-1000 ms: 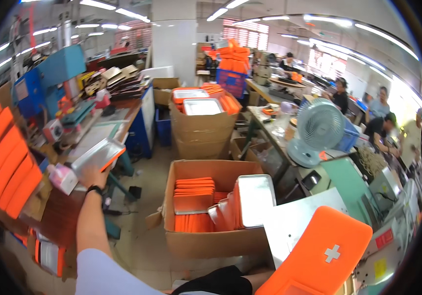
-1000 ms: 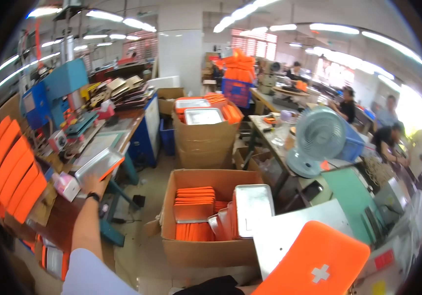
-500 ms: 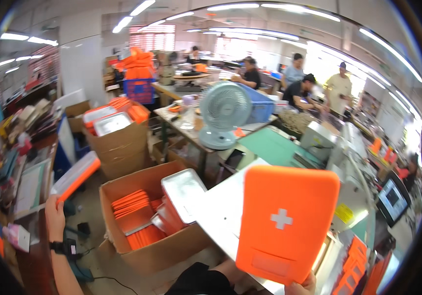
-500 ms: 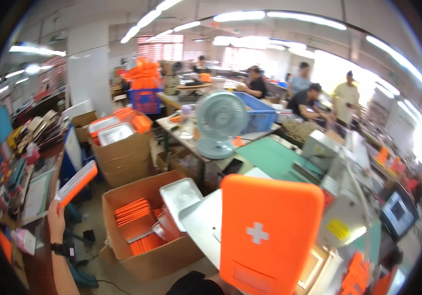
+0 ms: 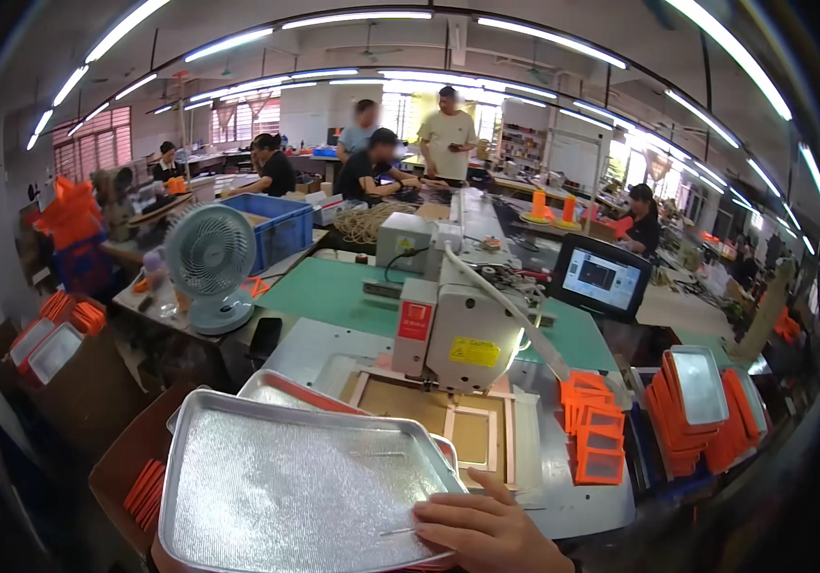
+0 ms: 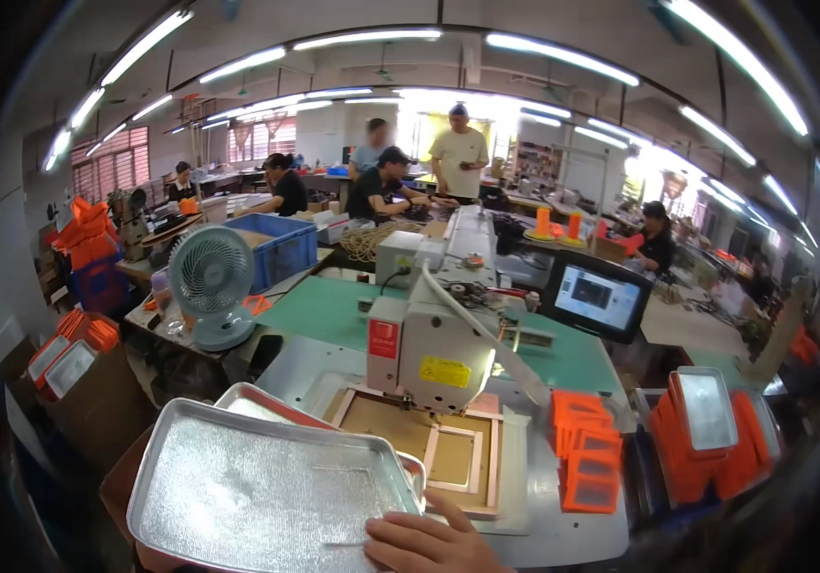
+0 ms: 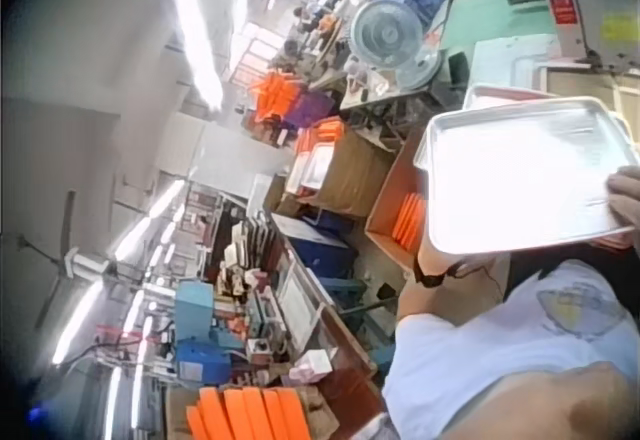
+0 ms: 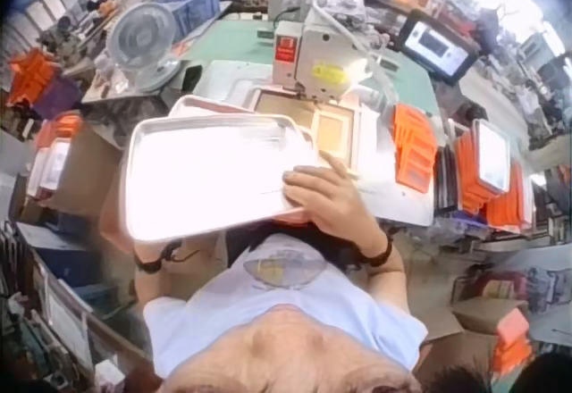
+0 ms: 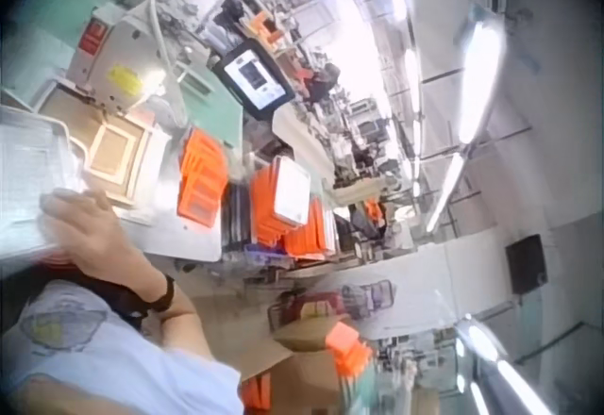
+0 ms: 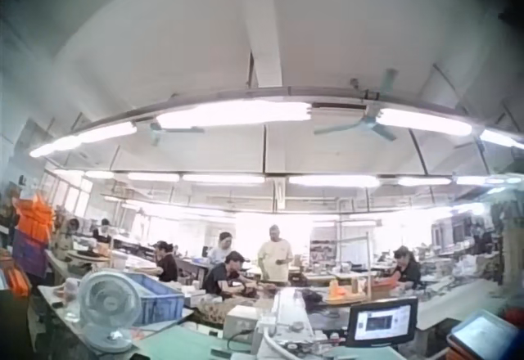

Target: The recorder uses an industrial sewing machine to assemble orange leather bags, inserting components into a guide frame for stitching.

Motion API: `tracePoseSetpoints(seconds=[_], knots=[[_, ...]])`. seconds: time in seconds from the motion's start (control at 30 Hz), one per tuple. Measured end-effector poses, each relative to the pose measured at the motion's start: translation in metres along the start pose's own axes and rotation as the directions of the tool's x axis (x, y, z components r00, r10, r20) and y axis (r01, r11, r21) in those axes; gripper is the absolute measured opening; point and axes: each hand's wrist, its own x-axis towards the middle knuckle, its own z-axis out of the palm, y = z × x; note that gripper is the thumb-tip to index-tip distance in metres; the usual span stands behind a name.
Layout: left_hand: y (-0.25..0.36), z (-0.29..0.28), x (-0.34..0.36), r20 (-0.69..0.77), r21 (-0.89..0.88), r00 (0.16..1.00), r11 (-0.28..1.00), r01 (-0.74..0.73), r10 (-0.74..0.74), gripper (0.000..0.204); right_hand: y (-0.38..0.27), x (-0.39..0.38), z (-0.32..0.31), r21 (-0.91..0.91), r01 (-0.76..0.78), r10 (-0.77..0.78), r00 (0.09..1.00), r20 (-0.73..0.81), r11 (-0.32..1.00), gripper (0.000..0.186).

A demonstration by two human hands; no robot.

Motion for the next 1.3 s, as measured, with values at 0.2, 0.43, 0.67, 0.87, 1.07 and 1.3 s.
tracePoseSetpoints(seconds=[0.2,0.43,0.67,0.87,1.07,1.3], knots=[[0.023,0.037,0.042,-0.036,-0.086,0.972,0.968,-0.236,0.234,0.032,-0.010,-0.033,-0.039,0.042,-0.003,0.001,0.999,0.039,0.999,0.023],[0.061,0.068,0.083,-0.124,-0.135,0.870,0.860,-0.491,0.477,0.035,0.001,-0.098,-0.052,0.038,-0.049,0.055,0.978,-0.203,0.998,0.039],[0.097,0.092,0.103,-0.203,-0.196,0.730,0.704,-0.683,0.652,0.038,-0.064,-0.159,-0.064,0.885,-0.383,0.946,0.280,-0.161,0.264,0.081],[0.139,0.107,0.107,-0.322,-0.289,0.596,0.523,-0.801,0.735,0.041,-0.080,-0.260,-0.038,0.995,0.030,0.992,-0.080,0.094,-0.091,0.068],[0.198,0.108,0.127,-0.398,-0.885,0.819,0.063,-0.462,0.413,0.072,-0.077,-0.320,-0.022,0.995,0.050,0.945,-0.321,-0.065,0.086,0.053],[0.228,0.113,0.149,0.150,-0.947,0.880,-0.191,0.259,0.451,0.116,-0.071,-0.353,-0.010,0.987,-0.048,0.948,-0.276,-0.160,0.153,0.057]])
